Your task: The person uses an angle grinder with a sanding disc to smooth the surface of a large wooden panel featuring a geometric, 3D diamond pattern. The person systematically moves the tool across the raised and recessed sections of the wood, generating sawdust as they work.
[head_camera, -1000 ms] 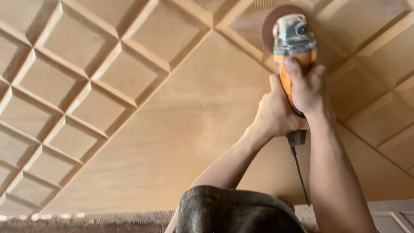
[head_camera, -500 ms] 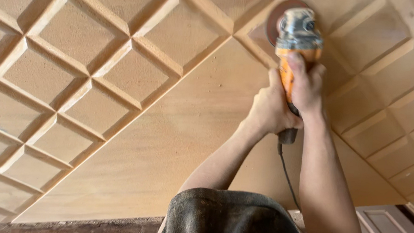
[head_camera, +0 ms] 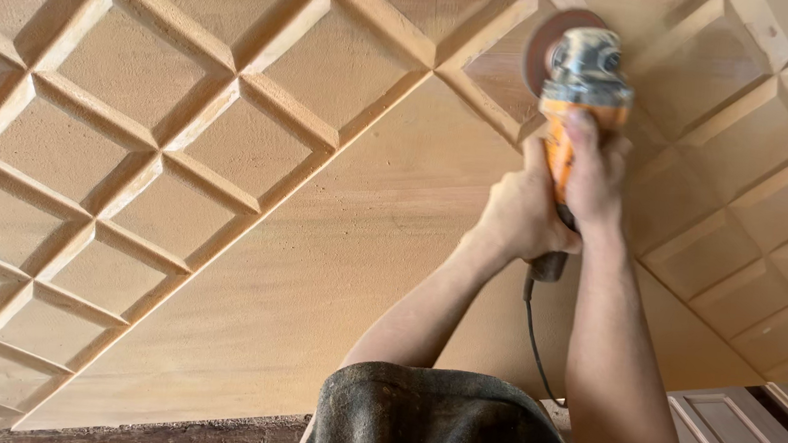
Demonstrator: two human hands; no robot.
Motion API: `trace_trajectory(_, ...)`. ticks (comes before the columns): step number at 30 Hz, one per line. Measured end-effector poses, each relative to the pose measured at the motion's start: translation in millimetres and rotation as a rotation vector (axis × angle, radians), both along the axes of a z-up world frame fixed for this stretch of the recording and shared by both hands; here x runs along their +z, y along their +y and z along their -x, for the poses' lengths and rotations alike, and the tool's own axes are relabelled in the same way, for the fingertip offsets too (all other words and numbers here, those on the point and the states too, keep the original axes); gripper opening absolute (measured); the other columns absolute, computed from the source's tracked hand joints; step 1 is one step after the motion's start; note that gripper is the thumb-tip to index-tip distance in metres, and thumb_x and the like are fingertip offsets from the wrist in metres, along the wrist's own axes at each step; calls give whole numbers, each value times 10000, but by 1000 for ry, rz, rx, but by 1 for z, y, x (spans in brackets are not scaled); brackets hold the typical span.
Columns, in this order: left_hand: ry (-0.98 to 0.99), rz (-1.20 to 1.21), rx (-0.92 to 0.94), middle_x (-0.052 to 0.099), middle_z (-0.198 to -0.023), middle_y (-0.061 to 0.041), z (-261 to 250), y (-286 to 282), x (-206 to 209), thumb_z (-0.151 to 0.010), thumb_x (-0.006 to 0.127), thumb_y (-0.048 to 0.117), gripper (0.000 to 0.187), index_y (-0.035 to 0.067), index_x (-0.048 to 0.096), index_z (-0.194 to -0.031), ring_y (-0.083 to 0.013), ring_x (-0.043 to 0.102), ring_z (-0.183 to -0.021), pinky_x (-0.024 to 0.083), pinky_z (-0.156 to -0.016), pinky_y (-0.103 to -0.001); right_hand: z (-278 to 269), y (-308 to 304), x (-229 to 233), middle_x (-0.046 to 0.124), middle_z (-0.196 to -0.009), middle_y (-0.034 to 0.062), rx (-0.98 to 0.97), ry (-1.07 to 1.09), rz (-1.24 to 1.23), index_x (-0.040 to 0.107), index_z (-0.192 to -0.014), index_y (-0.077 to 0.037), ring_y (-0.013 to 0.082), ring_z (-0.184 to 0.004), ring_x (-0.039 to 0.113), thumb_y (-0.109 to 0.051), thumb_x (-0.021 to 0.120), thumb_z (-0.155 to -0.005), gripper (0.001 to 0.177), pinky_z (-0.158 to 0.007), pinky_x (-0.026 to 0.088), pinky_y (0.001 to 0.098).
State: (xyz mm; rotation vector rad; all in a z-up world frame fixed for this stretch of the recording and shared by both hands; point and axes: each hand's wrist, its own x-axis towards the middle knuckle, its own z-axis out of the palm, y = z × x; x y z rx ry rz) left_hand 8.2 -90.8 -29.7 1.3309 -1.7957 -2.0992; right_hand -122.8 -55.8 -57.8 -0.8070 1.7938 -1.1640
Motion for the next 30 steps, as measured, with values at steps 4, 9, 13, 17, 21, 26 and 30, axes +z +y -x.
trace_trajectory(4, -17, -39, -118, 725, -894, -255, 8, 14, 4, -471, 933, 257, 994, 16, 323, -1218, -449, 728, -840, 605, -780, -480, 9, 24, 12, 703, -1155, 69, -139, -27, -146, 666, -1268, 16, 123, -999, 669, -465, 600, -1023, 544, -836, 564, 298)
trace_trajectory(9, -32, 2, -23, 726, -897, -266, -23, 21, 1, -474, 941, 243, 970, 7, 336, -1196, -471, 719, -841, 586, -794, -496, -22, 25, 3, 695, -1161, 67, -55, -21, -67, 643, -1291, 21, 124, -997, 666, -480, 640, -1005, 577, -834, 563, 300)
trace_trajectory(13, -31, -59, 106, 719, -894, -262, -32, 36, -5, -548, 913, 269, 927, -5, 319, -1205, -458, 732, -809, 616, -755, -480, -35, 26, -7, 668, -1076, 64, 12, -130, -53, 657, -1185, 29, 122, -901, 612, -451, 701, -1002, 516, -738, 529, 314)
trace_trajectory(17, 4, -61, 223, 707, -916, -252, -19, 56, 0, -586, 913, 295, 919, -15, 316, -1211, -449, 737, -802, 622, -736, -481, -19, 34, 6, 691, -903, 74, 176, 64, -200, 703, -1060, 16, 120, -783, 621, -463, 655, -1000, 486, -675, 515, 307)
trace_trajectory(21, -15, -53, 100, 711, -871, -264, 6, 67, 3, -554, 925, 265, 955, -18, 311, -1229, -465, 718, -790, 600, -753, -498, -1, 50, 23, 691, -987, 50, 77, -1, -121, 690, -1136, 18, 107, -838, 632, -454, 657, -1010, 489, -712, 528, 290)
trace_trajectory(26, 1, -81, 124, 708, -939, -247, 5, 79, 0, -540, 910, 281, 986, -20, 311, -1263, -436, 735, -810, 616, -747, -483, -2, 58, 20, 710, -985, 53, 57, -6, -201, 696, -1128, 12, 112, -834, 657, -447, 652, -976, 485, -706, 550, 294)
trace_trajectory(30, 19, -161, 273, 709, -976, -232, 5, 95, 2, -599, 874, 320, 978, -31, 285, -1297, -417, 746, -835, 620, -752, -475, 1, 66, 17, 703, -953, 74, 209, 28, -229, 693, -1108, 30, 127, -834, 640, -438, 664, -974, 487, -715, 544, 315)
